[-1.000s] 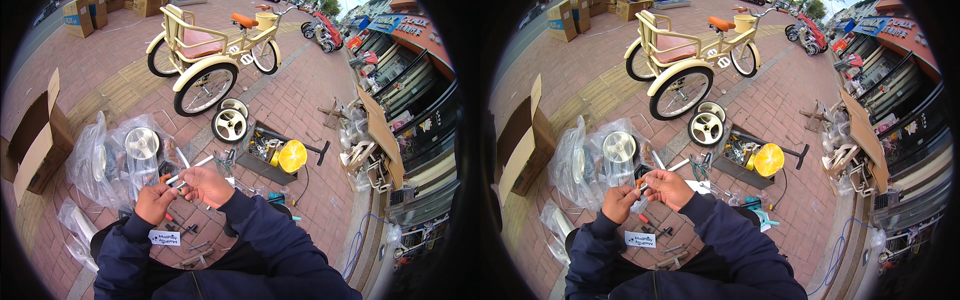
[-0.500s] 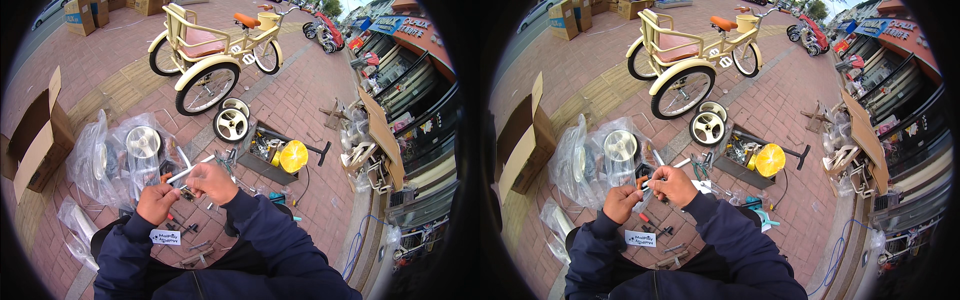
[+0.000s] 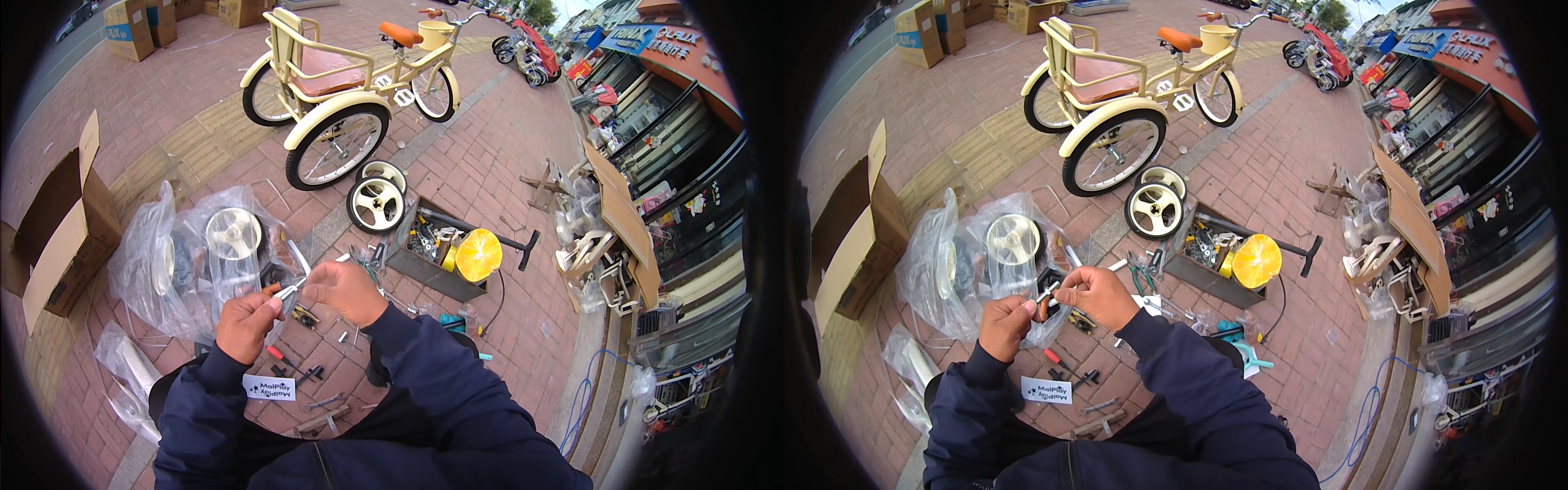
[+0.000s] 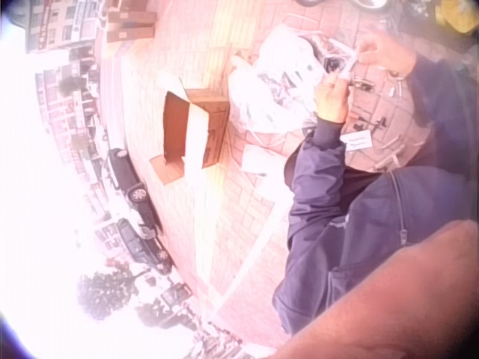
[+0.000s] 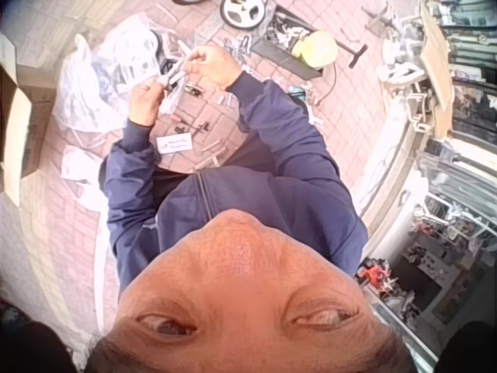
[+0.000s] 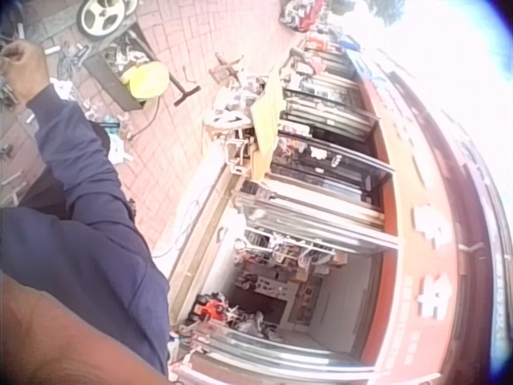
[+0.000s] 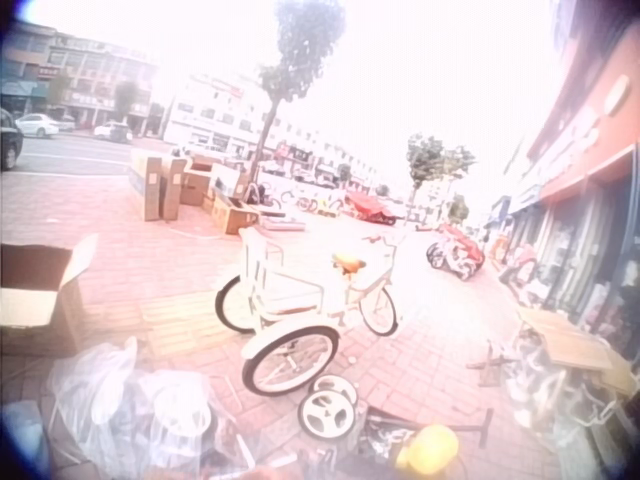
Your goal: The person assembles a wheel by inserting an axle, adding washers and nuts, and tightening them with a wrench. They repeat the process for a second wheel, handling small parts and tools on the ground.
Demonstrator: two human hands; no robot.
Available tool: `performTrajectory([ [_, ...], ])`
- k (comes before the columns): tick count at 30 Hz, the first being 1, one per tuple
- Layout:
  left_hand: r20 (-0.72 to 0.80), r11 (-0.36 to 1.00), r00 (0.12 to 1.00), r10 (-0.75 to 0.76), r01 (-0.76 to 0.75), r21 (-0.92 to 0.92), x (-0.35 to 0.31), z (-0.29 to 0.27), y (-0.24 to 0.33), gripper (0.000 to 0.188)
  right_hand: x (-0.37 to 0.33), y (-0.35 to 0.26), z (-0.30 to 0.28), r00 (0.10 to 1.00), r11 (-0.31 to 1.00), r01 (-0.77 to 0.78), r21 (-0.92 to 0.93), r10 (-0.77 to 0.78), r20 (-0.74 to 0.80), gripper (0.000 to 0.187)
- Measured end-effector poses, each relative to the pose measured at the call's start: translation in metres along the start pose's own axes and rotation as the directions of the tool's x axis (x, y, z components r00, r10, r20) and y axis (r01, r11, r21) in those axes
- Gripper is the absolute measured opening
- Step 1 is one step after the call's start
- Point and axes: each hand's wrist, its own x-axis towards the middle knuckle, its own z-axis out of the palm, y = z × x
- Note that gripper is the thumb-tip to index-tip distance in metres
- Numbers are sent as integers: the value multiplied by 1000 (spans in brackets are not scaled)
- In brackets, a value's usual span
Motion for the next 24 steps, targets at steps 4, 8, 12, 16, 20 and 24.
performTrajectory([
  [4,99,1000,995,-4,5,-8,-3,4,0,29,0,1,1,998,1000,-5,10,4,64,32],
  [8,13,994,999,33,-32,-107,0,-1,2,28,1,-1,-1,999,999,36,-36,-35,30,37],
  [12,70,1000,997,22,-22,-14,-2,1,-4,28,-3,0,2,984,955,-121,273,80,157,38],
  [16,49,1000,999,5,-4,-12,-1,4,-7,26,-6,0,8,965,852,-219,476,115,237,34],
  [20,26,991,993,116,-117,71,1,6,-7,29,-7,0,10,961,744,-227,628,68,267,23],
  [24,55,981,995,88,-96,167,-1,6,-5,30,-7,3,10,945,716,-303,628,141,296,21],
])
